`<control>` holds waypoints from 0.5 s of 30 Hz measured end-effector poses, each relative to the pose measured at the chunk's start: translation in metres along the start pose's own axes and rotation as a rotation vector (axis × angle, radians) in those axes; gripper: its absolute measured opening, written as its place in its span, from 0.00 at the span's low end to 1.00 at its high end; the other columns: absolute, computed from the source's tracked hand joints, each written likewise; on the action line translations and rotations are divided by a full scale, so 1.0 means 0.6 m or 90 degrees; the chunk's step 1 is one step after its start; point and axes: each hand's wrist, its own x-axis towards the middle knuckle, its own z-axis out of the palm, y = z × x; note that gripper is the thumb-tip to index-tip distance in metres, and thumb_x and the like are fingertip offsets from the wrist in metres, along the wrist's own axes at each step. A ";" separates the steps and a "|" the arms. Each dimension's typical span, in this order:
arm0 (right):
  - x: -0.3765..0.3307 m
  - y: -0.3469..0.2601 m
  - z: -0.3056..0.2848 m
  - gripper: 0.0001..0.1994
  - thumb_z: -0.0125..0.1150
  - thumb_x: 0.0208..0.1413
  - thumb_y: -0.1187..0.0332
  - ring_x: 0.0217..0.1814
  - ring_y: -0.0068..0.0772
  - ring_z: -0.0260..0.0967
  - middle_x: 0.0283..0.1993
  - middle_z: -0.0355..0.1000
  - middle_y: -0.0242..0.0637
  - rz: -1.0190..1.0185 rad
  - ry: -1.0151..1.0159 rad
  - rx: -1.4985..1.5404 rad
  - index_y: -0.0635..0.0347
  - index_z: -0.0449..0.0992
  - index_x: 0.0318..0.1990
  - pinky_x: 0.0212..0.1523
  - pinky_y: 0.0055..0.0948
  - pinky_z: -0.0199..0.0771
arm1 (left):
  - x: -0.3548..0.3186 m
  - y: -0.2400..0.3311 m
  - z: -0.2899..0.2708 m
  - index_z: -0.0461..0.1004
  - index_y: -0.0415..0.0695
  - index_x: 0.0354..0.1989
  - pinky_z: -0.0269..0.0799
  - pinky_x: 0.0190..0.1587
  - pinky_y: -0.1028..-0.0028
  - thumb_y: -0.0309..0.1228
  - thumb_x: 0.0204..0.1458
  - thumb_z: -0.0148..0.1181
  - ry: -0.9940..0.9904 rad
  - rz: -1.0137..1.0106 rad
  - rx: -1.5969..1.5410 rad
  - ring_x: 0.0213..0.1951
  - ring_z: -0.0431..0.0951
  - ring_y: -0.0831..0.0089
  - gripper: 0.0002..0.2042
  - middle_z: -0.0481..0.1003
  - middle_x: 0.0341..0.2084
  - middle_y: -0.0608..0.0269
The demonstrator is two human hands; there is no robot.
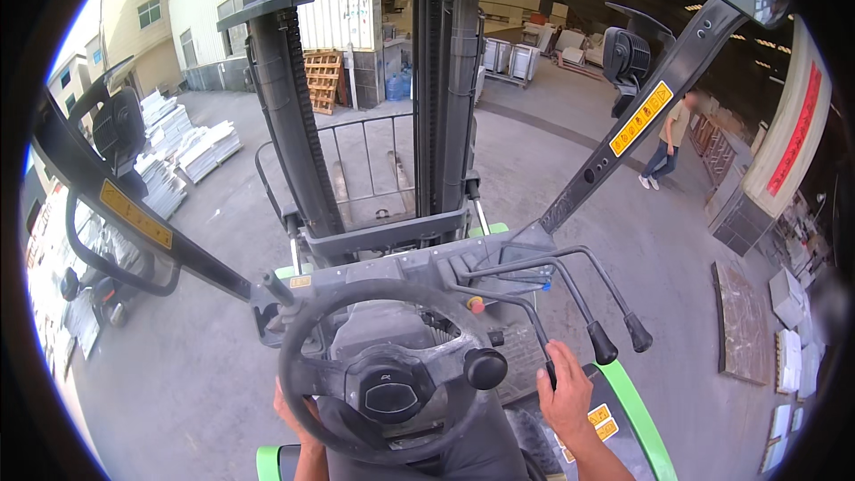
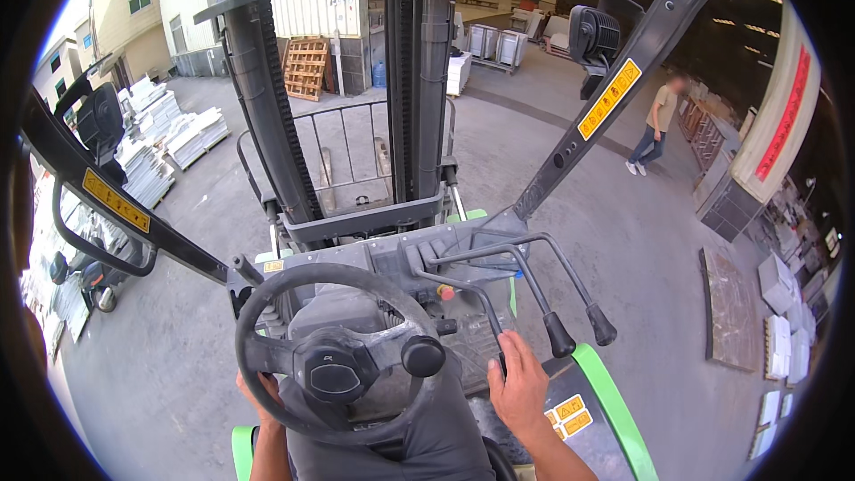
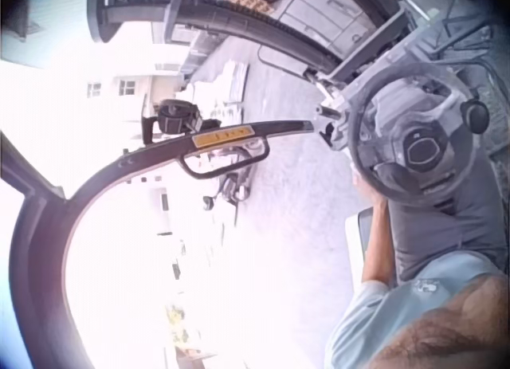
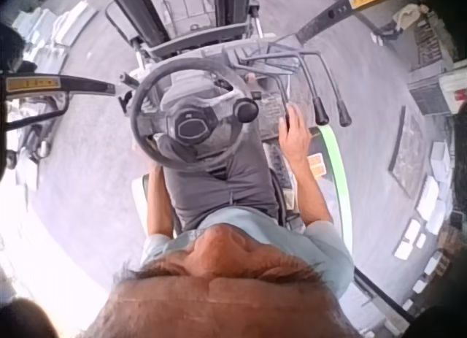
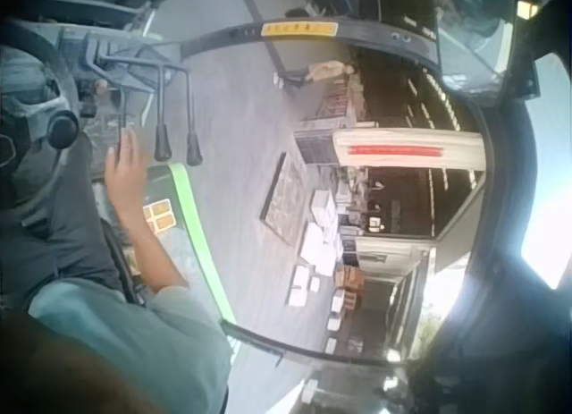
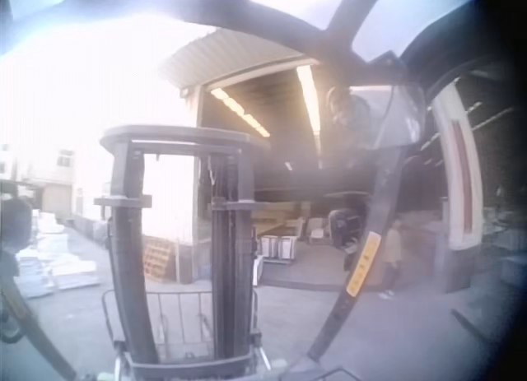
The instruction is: The person operates a forklift inside a warehouse, steering and maneuvering around stacks of white panels and wooden pallets. The forklift forks remain empty throughout the clip, and no lifting or loading actions are performed.
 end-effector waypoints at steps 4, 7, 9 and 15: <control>-0.033 0.005 0.014 0.21 0.61 0.52 0.73 0.54 0.55 0.72 0.56 0.70 0.51 0.017 0.010 0.042 0.68 0.70 0.55 0.53 0.43 0.73 | 0.010 -0.018 -0.004 0.70 0.33 0.34 0.67 0.29 0.64 0.23 0.55 0.47 -0.002 0.008 0.019 0.24 0.71 0.58 0.07 0.71 0.23 0.50; -0.011 0.000 0.011 0.22 0.61 0.52 0.73 0.55 0.57 0.70 0.57 0.69 0.52 0.018 -0.001 0.062 0.68 0.70 0.55 0.55 0.44 0.71 | 0.014 0.018 -0.002 0.71 0.33 0.35 0.67 0.30 0.63 0.23 0.55 0.47 -0.004 0.067 0.049 0.25 0.71 0.56 0.07 0.72 0.23 0.49; 0.019 -0.016 -0.001 0.22 0.62 0.51 0.73 0.56 0.57 0.68 0.58 0.67 0.53 -0.004 0.060 0.052 0.69 0.69 0.55 0.56 0.46 0.69 | 0.017 0.019 -0.003 0.71 0.32 0.35 0.68 0.30 0.63 0.24 0.55 0.47 0.005 0.060 0.051 0.25 0.72 0.55 0.08 0.72 0.23 0.48; 0.067 -0.095 -0.016 0.18 0.62 0.51 0.71 0.56 0.53 0.66 0.56 0.68 0.50 -0.068 0.218 0.164 0.68 0.71 0.50 0.57 0.46 0.67 | 0.049 -0.066 0.001 0.65 0.38 0.25 0.52 0.19 0.70 0.35 0.60 0.49 0.048 0.124 0.042 0.17 0.61 0.75 0.14 0.62 0.15 0.65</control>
